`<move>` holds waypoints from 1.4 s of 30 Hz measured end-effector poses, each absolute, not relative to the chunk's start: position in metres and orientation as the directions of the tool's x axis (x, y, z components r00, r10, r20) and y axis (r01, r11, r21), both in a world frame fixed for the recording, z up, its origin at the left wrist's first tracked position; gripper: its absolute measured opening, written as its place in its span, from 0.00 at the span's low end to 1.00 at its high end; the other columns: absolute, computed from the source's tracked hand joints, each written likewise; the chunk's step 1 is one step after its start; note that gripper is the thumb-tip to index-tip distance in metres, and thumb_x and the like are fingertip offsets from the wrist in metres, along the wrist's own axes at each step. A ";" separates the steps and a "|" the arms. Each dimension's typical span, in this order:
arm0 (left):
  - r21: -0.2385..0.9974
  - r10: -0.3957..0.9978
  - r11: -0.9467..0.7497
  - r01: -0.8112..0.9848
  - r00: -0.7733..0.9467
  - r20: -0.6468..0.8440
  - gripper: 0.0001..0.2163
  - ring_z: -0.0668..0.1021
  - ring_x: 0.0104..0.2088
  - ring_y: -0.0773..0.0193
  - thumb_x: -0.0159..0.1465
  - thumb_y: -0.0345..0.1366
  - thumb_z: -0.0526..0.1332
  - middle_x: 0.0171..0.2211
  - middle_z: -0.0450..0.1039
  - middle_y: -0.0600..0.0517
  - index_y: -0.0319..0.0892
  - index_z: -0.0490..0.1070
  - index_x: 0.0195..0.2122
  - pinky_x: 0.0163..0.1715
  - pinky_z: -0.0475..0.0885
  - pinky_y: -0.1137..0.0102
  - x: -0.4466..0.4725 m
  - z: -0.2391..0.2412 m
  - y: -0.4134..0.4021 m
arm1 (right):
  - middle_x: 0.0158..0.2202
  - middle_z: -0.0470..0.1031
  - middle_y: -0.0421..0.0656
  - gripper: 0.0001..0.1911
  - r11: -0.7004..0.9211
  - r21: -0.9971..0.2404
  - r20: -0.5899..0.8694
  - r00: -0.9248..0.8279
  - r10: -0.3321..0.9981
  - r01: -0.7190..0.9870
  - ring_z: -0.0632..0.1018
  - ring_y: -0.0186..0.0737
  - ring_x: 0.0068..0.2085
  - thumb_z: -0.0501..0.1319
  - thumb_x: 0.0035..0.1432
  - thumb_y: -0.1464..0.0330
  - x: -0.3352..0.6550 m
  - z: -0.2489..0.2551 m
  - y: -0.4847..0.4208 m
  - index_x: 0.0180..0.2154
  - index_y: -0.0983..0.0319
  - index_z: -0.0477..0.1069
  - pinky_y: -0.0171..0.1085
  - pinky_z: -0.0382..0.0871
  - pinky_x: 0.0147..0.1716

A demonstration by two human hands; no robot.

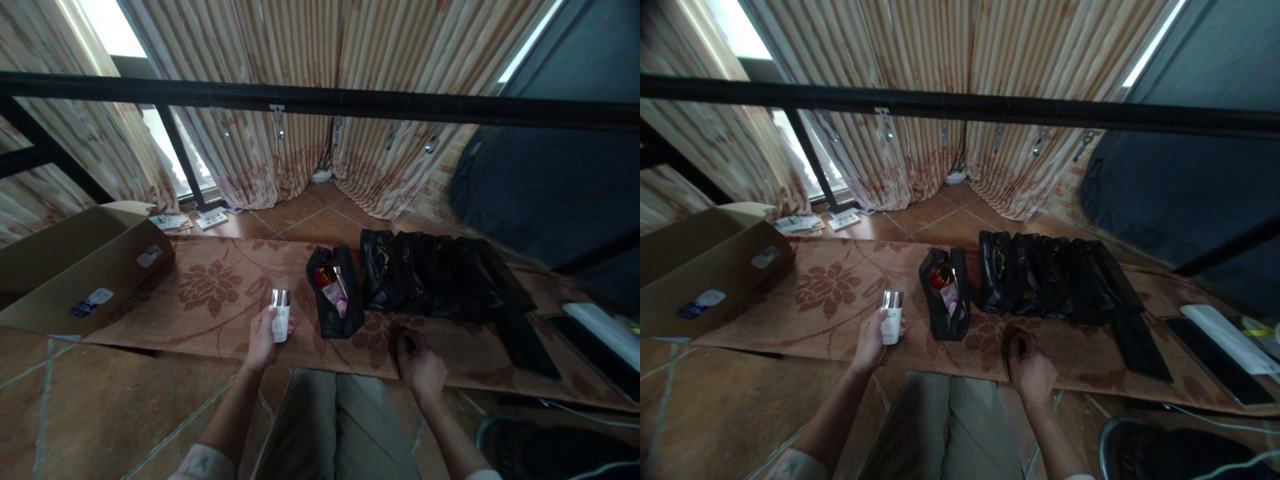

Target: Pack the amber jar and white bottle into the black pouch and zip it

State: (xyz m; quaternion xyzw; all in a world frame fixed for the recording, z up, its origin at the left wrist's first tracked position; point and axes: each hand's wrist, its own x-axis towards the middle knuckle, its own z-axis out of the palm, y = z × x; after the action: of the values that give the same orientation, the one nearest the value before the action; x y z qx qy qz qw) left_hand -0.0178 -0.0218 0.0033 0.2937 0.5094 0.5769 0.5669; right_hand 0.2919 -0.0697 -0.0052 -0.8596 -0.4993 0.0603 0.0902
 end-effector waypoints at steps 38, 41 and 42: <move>0.964 0.970 0.135 -0.229 -0.166 -0.176 0.13 0.70 0.21 0.72 0.46 0.35 0.69 0.22 0.69 0.57 0.39 0.68 0.31 0.21 0.65 0.77 -0.012 0.015 -0.024 | 0.31 0.76 0.45 0.20 -0.491 -0.211 -0.010 0.500 0.866 0.845 0.74 0.39 0.28 0.48 0.62 0.56 0.296 -0.012 -0.070 0.45 0.57 0.72 0.34 0.52 0.24; 0.961 0.968 0.142 -0.238 -0.168 -0.185 0.14 0.70 0.21 0.71 0.46 0.36 0.69 0.22 0.70 0.57 0.39 0.68 0.31 0.21 0.65 0.77 -0.012 0.014 -0.024 | 0.31 0.76 0.44 0.19 -0.492 -0.212 -0.019 0.500 0.866 0.844 0.74 0.40 0.29 0.48 0.61 0.56 0.296 -0.012 -0.070 0.45 0.56 0.72 0.34 0.53 0.24; 0.960 0.967 0.147 -0.238 -0.171 -0.191 0.14 0.71 0.21 0.71 0.46 0.37 0.69 0.23 0.70 0.57 0.39 0.68 0.31 0.22 0.65 0.76 -0.012 0.014 -0.024 | 0.31 0.76 0.45 0.19 -0.496 -0.210 -0.017 0.504 0.864 0.843 0.74 0.40 0.28 0.48 0.61 0.56 0.296 -0.012 -0.070 0.45 0.56 0.72 0.34 0.53 0.24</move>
State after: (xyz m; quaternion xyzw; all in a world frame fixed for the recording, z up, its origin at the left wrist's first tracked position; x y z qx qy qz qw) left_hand -0.0116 -0.0239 0.0139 0.3453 0.5275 0.5541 0.5435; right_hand 0.2959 -0.0697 -0.0117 -0.8628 -0.4944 0.0600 0.0872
